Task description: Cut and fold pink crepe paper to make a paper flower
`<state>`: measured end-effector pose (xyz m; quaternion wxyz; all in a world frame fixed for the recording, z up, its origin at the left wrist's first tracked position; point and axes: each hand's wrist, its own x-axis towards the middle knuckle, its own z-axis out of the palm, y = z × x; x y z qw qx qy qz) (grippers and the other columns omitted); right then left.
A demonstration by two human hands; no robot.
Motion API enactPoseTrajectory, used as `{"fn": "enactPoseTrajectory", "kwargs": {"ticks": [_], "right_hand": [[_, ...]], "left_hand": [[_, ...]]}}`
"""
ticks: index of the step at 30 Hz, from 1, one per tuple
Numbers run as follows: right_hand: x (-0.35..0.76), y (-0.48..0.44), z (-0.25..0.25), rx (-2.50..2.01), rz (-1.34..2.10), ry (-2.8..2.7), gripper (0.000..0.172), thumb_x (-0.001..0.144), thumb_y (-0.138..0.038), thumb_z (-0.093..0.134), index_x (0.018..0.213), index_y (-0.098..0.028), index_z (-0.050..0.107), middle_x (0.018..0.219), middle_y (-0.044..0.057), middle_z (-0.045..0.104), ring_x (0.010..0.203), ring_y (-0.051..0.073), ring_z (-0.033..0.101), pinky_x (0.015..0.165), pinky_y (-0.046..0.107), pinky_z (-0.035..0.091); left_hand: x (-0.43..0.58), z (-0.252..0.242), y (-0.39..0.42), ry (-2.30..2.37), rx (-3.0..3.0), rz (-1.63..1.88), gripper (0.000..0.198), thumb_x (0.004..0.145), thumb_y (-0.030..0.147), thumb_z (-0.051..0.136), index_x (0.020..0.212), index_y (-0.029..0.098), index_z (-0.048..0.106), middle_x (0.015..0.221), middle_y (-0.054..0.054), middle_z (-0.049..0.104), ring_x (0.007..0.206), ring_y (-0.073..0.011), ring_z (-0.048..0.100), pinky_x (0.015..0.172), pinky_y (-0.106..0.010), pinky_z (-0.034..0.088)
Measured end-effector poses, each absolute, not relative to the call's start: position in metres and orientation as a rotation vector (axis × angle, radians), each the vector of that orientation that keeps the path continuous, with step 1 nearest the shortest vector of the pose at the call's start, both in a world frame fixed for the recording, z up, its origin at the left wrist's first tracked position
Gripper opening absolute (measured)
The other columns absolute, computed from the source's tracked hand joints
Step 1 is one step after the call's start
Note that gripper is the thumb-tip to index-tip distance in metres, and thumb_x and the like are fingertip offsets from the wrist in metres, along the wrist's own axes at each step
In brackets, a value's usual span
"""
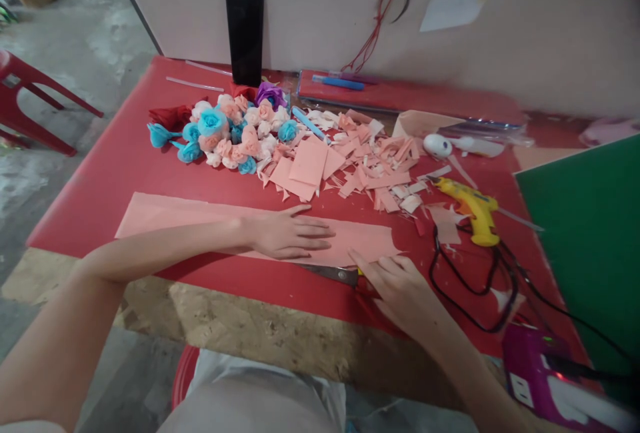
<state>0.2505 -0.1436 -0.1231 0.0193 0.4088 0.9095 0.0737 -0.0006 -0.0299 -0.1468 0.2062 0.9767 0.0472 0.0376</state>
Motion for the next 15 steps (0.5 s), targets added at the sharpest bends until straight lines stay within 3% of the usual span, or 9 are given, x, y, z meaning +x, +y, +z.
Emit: {"fn": "enactPoseTrajectory", "kwargs": {"ticks": [3,7,15], "right_hand": [[0.252,-0.144,-0.123,1.281,0.230,2.817,0.057,0.065,-0.004,0.051,0.121,-0.006,0.048,0.074,0.004,0.063,0.066,0.018,0.049,0.068,0.031,0.034],[0.256,-0.147,-0.125,1.296,0.206,2.801,0.056,0.066,-0.005,0.049,0.122,-0.006,0.047,0.078,0.005,0.065,0.066,0.017,0.049,0.066,0.030,0.035],[0.257,-0.155,-0.125,1.369,0.134,2.741,0.055,0.071,-0.014,0.051,0.124,-0.006,0.044,0.091,0.010,0.066,0.079,0.021,0.053,0.073,0.033,0.037]], "left_hand": [[-0.007,-0.139,-0.026,0.136,2.662,0.133,0.044,0.095,0.030,0.025,0.134,0.017,0.040,0.144,-0.004,0.035,0.136,-0.0123,0.027,0.115,-0.031,0.010],[-0.026,-0.135,-0.025,0.151,2.656,0.087,0.044,0.094,0.029,0.027,0.136,0.021,0.037,0.144,-0.002,0.035,0.135,-0.0129,0.028,0.116,-0.036,0.002],[-0.046,-0.146,-0.028,0.180,2.671,0.002,0.046,0.093,0.029,0.030,0.139,0.022,0.031,0.146,-0.005,0.030,0.137,-0.0153,0.025,0.114,-0.040,-0.003]]}}
